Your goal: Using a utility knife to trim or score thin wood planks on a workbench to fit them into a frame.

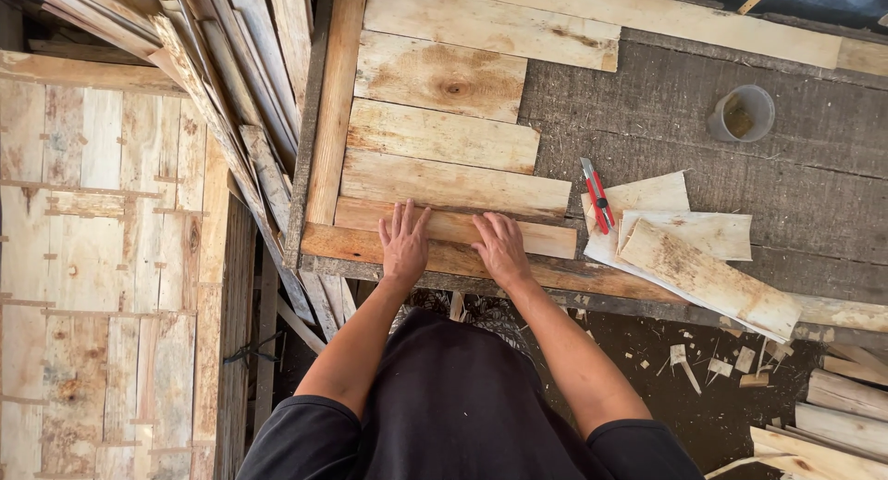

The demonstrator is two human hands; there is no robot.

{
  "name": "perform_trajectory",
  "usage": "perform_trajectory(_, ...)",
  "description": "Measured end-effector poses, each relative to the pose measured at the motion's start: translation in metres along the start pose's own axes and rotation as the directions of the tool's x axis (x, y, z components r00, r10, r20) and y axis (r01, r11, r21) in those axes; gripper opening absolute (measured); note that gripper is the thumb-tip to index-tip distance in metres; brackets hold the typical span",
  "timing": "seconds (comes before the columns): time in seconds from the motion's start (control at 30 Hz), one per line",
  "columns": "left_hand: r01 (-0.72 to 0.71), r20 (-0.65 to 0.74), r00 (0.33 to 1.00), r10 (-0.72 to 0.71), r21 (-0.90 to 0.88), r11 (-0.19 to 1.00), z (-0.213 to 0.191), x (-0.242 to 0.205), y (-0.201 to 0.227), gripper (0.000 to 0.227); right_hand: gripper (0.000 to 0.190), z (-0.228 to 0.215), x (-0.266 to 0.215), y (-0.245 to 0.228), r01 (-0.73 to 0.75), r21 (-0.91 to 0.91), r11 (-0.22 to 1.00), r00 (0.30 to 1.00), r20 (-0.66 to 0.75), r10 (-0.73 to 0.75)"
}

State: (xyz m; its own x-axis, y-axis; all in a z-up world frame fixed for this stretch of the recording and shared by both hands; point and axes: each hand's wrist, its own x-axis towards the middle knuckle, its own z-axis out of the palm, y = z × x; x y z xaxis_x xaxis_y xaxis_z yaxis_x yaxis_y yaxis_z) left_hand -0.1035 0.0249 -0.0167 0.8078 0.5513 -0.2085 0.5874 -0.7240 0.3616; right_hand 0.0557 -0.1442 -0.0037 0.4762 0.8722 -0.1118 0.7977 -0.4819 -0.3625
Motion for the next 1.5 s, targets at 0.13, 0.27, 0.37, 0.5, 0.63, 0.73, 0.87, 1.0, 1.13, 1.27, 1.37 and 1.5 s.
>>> perform_trajectory(0.13, -0.005, 0.005, 1.0, 0.005, 0.004, 1.0, 0.004, 0.0, 0.006, 0.06, 0.063, 0.009, -0.011, 0.02, -0.051, -0.019, 0.998, 0.998, -0.045, 0.051)
perform_trajectory(0.27, -0.002, 0.021, 1.0, 0.002, -0.016, 1.0, 0.001, -0.002, 0.013, 0.06, 0.064, -0.001, -0.021, 0.029, -0.157, 0.001, 0.988, 0.984, -0.082, 0.156)
perform_trajectory(0.37, -0.007, 0.036, 0.999, 0.007, -0.011, 1.0, 0.001, -0.004, 0.017, 0.063, 0.062, -0.012, -0.028, 0.029, -0.178, 0.024, 0.984, 0.979, -0.097, 0.18)
perform_trajectory(0.5, -0.003, 0.049, 0.999, 0.004, -0.016, 1.0, -0.002, -0.006, 0.018, 0.068, 0.06, -0.021, -0.031, 0.023, -0.181, 0.07, 0.981, 0.977, -0.099, 0.187)
perform_trajectory(0.63, 0.005, 0.052, 0.999, -0.004, -0.012, 1.0, 0.0, -0.004, 0.018, 0.068, 0.06, -0.021, -0.03, 0.023, -0.173, 0.054, 0.983, 0.979, -0.1, 0.178)
perform_trajectory(0.73, 0.016, 0.061, 0.998, -0.015, -0.005, 1.0, 0.0, -0.002, 0.019, 0.067, 0.059, -0.02, -0.03, 0.025, -0.175, 0.052, 0.983, 0.979, -0.092, 0.18)
perform_trajectory(0.87, 0.055, 0.095, 0.994, -0.053, -0.012, 0.998, -0.001, -0.001, 0.018, 0.064, 0.058, -0.016, -0.031, 0.026, -0.171, 0.042, 0.984, 0.98, -0.091, 0.175)
perform_trajectory(1.0, 0.069, 0.113, 0.991, -0.067, -0.008, 0.998, 0.0, 0.0, 0.02, 0.062, 0.06, -0.013, -0.033, 0.029, -0.222, 0.033, 0.975, 0.972, -0.066, 0.224)
perform_trajectory(1.13, 0.064, 0.099, 0.993, -0.063, -0.006, 0.998, 0.009, 0.0, 0.016, 0.061, 0.065, -0.023, -0.039, 0.032, -0.292, -0.068, 0.954, 0.956, -0.043, 0.29)
perform_trajectory(1.27, 0.025, 0.072, 0.997, -0.024, -0.003, 1.0, 0.006, -0.002, 0.016, 0.065, 0.078, -0.03, -0.048, 0.046, -0.399, -0.092, 0.912, 0.915, -0.111, 0.389)
perform_trajectory(1.37, 0.011, 0.108, 0.994, -0.009, -0.019, 1.0, -0.006, -0.004, 0.018, 0.073, 0.083, -0.031, -0.059, 0.057, -0.463, -0.01, 0.886, 0.876, -0.155, 0.456)
perform_trajectory(1.5, -0.011, 0.11, 0.994, 0.014, -0.026, 1.0, 0.006, -0.004, 0.012, 0.081, 0.087, -0.027, -0.069, 0.071, -0.394, 0.141, 0.908, 0.888, -0.196, 0.416)
